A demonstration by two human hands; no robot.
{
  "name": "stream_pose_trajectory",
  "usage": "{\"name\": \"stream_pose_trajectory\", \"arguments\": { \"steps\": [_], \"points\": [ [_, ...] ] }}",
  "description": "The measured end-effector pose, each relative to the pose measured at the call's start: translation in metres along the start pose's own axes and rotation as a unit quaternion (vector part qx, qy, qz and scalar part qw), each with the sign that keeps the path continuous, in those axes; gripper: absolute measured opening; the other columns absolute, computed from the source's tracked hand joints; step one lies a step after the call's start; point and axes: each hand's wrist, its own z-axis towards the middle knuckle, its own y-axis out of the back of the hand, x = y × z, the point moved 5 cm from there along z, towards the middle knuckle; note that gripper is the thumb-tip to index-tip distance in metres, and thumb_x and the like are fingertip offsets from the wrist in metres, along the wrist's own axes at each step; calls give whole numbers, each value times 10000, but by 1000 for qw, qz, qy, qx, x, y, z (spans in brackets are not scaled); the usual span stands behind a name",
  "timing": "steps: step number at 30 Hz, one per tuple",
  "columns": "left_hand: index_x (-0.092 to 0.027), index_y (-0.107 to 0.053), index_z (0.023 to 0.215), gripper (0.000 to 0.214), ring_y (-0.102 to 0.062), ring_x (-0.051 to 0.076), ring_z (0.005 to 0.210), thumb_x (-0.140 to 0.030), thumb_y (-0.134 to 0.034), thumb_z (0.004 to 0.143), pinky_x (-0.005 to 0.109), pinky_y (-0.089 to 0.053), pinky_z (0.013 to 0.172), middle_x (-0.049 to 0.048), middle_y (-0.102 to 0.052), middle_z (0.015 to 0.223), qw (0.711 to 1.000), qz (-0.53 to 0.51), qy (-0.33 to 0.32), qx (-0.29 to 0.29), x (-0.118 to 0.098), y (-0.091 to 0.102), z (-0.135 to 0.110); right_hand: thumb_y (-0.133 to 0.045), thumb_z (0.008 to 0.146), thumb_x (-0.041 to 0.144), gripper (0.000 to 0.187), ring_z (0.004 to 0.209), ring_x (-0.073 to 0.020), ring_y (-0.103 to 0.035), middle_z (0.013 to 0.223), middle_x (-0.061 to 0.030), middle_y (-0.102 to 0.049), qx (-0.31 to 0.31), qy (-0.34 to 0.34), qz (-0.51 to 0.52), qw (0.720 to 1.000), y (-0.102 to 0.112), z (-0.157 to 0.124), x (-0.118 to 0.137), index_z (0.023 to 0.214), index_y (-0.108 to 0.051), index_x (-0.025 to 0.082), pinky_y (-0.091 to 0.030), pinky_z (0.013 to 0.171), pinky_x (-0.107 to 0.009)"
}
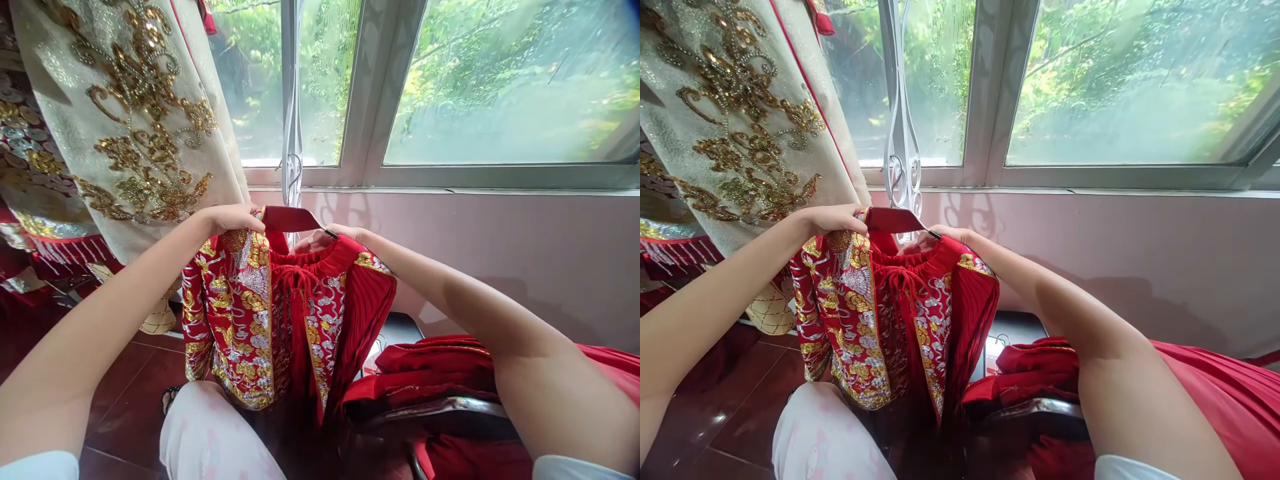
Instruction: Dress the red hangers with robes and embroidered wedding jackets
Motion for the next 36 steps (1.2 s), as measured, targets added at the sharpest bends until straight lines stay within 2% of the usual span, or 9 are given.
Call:
{"name": "stream_pose_trajectory", "arguments": {
  "steps": [3,11,18,21,25,28,30,33,36],
  "points": [
    [-178,-586,599,123,-624,225,622,-219,-661,510,327,-484,622,40,-570,547,1000,10,-1,-18,-2,0,-3,-557,782,283,217,775,-145,-628,772,-67,-676,92,-27,86,992,-10,3,1,757,-650,88,-473,765,-259],
    [-168,-588,654,192,-562,168,515,-256,-671,505,280,-412,502,59,-607,600,998,31,-10,-60,-4,0,-8,-657,694,189,98,656,-88,-559,718,18,-619,146,-1,33,989,-26,1,12,769,-616,142,-456,661,-213],
    [-198,-541,707,199,-602,177,600,-277,-638,553,279,-453,535,44,-613,663,995,79,-2,-58,-6,-1,-9,-632,755,326,222,591,-95,-483,719,-8,-593,109,16,-27,994,-14,9,-3,889,-611,151,-423,562,-223],
    [-203,-515,679,189,-608,186,624,-294,-639,570,292,-458,554,39,-608,673,993,97,16,-71,-6,1,-10,-611,756,334,195,610,-118,-482,679,-9,-575,48,46,-76,995,-10,14,3,832,-615,155,-422,593,-246],
    [-190,-570,725,251,-613,198,648,-382,-672,599,297,-459,565,49,-626,698,985,149,4,-90,-11,3,-11,-561,767,316,231,565,-124,-437,569,-14,-498,-162,18,-202,966,6,10,27,613,-541,146,-359,560,-261],
    [-194,-625,978,440,-634,217,753,-473,-665,640,306,-489,639,66,-678,834,975,188,-51,-103,-17,-2,-13,-471,822,300,290,566,-130,-425,553,-33,-471,-350,66,-352,866,18,-5,57,578,-512,150,-316,572,-270],
    [-212,-582,1141,556,-632,229,862,-522,-630,682,324,-500,736,74,-686,972,962,217,-102,-130,-22,-9,-17,-422,856,309,301,571,-139,-425,568,-44,-471,-425,118,-429,788,19,-16,72,622,-530,153,-301,588,-280],
    [-185,-496,1260,607,-581,268,1032,-540,-543,770,390,-467,882,119,-631,1150,913,284,-166,-244,-34,-20,-29,-383,882,316,308,545,-133,-386,561,-36,-439,-449,142,-473,745,18,-22,77,660,-529,161,-272,583,-283],
    [-160,-468,1276,508,-469,310,1191,-435,-476,849,456,-364,1023,138,-549,1244,811,385,-241,-368,-54,-36,-39,-403,874,297,304,528,-109,-293,541,-4,-367,-438,162,-449,762,19,-20,78,600,-448,175,-234,566,-276]
  ]
}}
